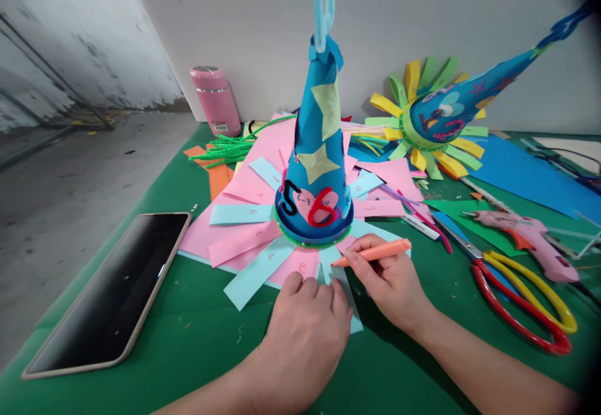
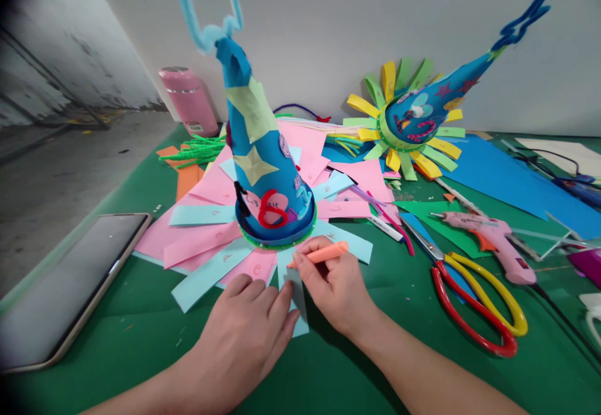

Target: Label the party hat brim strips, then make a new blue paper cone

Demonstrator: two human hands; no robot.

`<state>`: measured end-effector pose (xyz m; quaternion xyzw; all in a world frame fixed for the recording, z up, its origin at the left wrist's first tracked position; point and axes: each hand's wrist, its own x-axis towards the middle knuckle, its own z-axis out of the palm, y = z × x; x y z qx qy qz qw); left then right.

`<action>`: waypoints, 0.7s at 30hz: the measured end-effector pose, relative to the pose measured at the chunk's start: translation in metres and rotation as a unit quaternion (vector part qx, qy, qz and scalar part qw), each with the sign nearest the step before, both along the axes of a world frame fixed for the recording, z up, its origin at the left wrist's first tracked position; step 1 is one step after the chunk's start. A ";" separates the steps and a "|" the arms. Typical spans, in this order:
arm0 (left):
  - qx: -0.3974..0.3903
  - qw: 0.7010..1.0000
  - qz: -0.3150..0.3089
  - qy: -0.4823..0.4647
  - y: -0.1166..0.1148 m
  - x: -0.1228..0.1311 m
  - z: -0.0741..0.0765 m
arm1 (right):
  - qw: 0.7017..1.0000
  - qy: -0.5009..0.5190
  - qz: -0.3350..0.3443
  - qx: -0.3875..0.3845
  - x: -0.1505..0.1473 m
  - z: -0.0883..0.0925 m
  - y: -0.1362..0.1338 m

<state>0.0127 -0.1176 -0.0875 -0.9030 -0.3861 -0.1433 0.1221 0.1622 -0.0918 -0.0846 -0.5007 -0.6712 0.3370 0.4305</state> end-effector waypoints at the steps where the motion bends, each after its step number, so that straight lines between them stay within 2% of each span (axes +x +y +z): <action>1: 0.004 1.000 0.000 -0.002 0.000 0.000 0.000 | 1.000 0.002 0.000 -0.002 0.000 0.000 0.000; 21: -0.008 1.000 -0.002 -0.001 -0.001 0.000 -0.001 | 1.000 0.001 0.009 0.002 -0.001 -0.001 0.002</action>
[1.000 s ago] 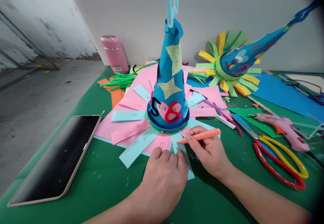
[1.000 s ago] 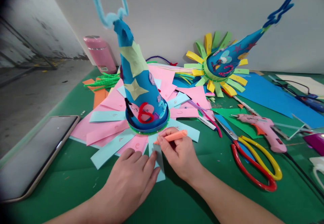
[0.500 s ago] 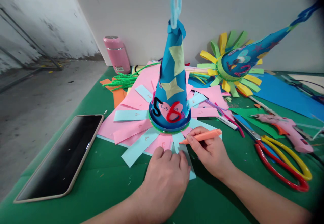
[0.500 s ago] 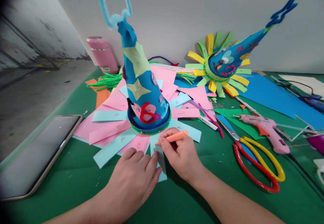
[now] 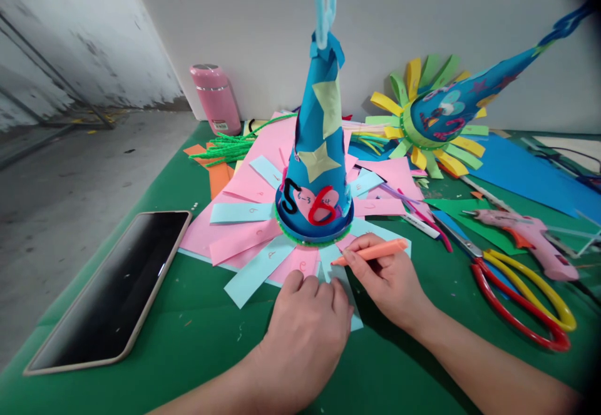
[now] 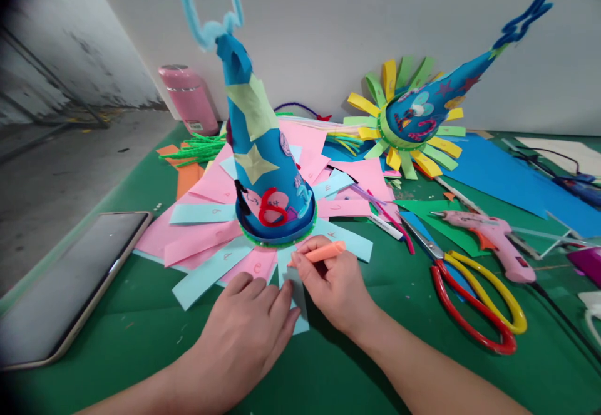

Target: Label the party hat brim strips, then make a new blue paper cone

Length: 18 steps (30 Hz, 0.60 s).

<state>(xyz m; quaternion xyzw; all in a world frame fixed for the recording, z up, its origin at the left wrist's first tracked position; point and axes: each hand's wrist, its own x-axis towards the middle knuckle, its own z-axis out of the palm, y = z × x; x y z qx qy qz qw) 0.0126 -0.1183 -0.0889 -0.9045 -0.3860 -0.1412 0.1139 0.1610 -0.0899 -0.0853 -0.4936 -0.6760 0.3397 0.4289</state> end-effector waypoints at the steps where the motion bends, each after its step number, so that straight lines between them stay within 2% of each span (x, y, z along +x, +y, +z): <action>1: -0.001 1.000 -0.002 -0.003 0.000 0.000 0.000 | 1.000 0.005 0.003 -0.003 0.000 0.000 0.000; 10: -0.011 1.000 0.000 -0.005 0.000 0.000 -0.001 | 1.000 0.006 0.010 -0.015 0.000 0.000 -0.001; 18: 0.006 1.000 0.001 -0.003 0.000 -0.001 -0.001 | 0.999 0.010 -0.038 -0.017 0.001 0.001 -0.001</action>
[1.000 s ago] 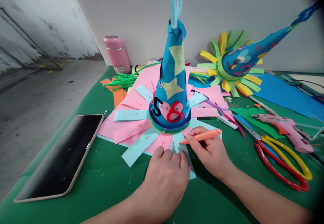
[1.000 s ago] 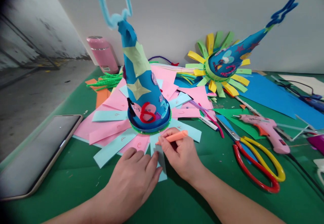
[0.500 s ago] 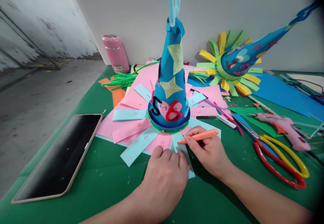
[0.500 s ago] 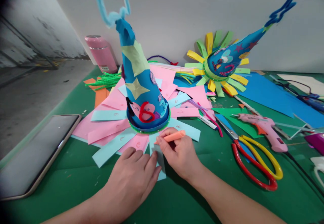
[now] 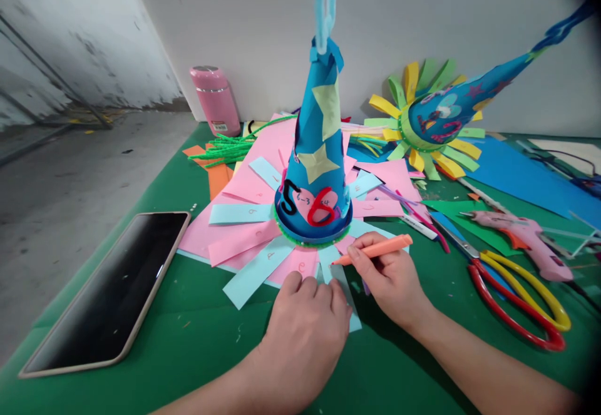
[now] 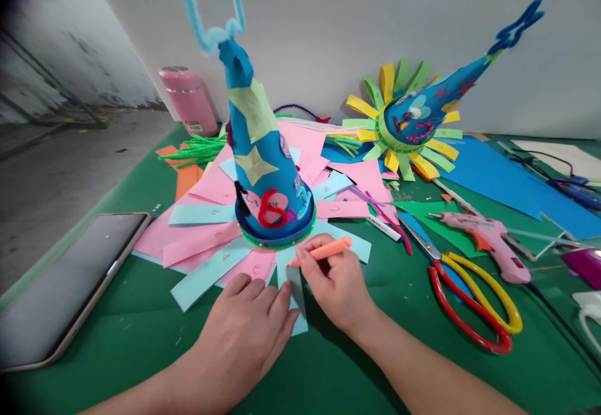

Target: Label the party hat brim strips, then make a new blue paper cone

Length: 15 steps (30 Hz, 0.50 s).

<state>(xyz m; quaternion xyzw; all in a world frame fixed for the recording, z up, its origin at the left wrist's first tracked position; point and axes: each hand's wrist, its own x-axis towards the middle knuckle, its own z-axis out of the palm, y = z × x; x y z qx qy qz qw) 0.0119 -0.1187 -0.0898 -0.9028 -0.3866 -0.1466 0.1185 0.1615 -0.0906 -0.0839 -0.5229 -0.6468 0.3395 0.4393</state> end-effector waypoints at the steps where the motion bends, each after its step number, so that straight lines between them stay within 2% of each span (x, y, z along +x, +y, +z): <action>1: -0.002 1.000 0.000 -0.001 0.000 0.000 0.000 | 1.000 0.000 -0.003 -0.003 0.000 0.000 0.000; 15: 0.008 1.000 0.000 -0.011 0.001 0.001 0.000 | 1.000 0.020 0.011 0.006 0.001 -0.001 0.000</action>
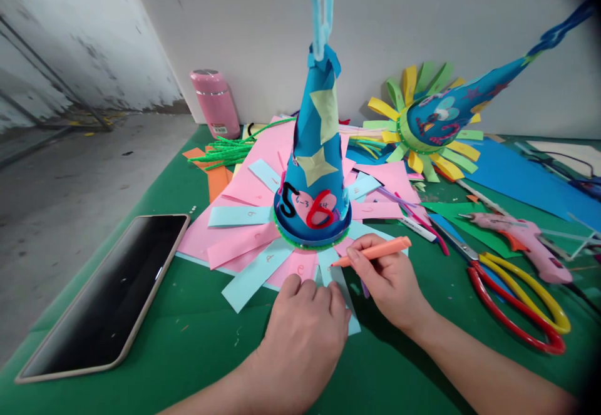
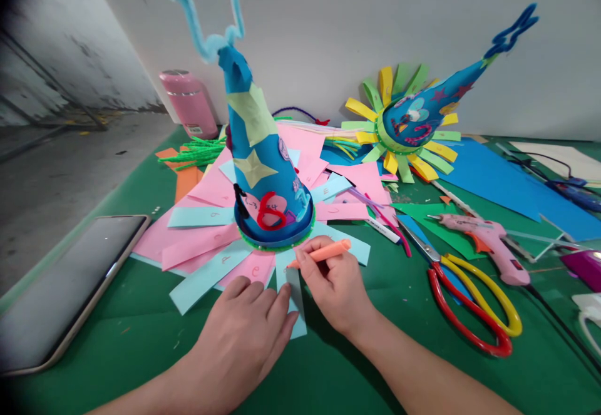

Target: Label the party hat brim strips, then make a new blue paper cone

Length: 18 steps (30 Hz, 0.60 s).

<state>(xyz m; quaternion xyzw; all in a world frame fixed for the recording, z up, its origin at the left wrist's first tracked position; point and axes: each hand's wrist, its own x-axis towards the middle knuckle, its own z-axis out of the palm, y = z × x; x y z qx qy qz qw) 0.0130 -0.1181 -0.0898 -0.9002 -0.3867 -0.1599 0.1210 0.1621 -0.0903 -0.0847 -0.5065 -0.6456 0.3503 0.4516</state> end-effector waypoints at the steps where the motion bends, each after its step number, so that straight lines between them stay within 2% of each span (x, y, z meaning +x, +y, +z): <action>1: 0.000 1.000 0.000 0.002 0.000 0.000 0.000 | 1.000 -0.007 0.001 0.001 0.000 0.000 0.000; 18: -0.003 1.000 -0.001 0.016 -0.001 -0.001 -0.001 | 1.000 -0.016 0.004 0.004 -0.001 -0.001 0.001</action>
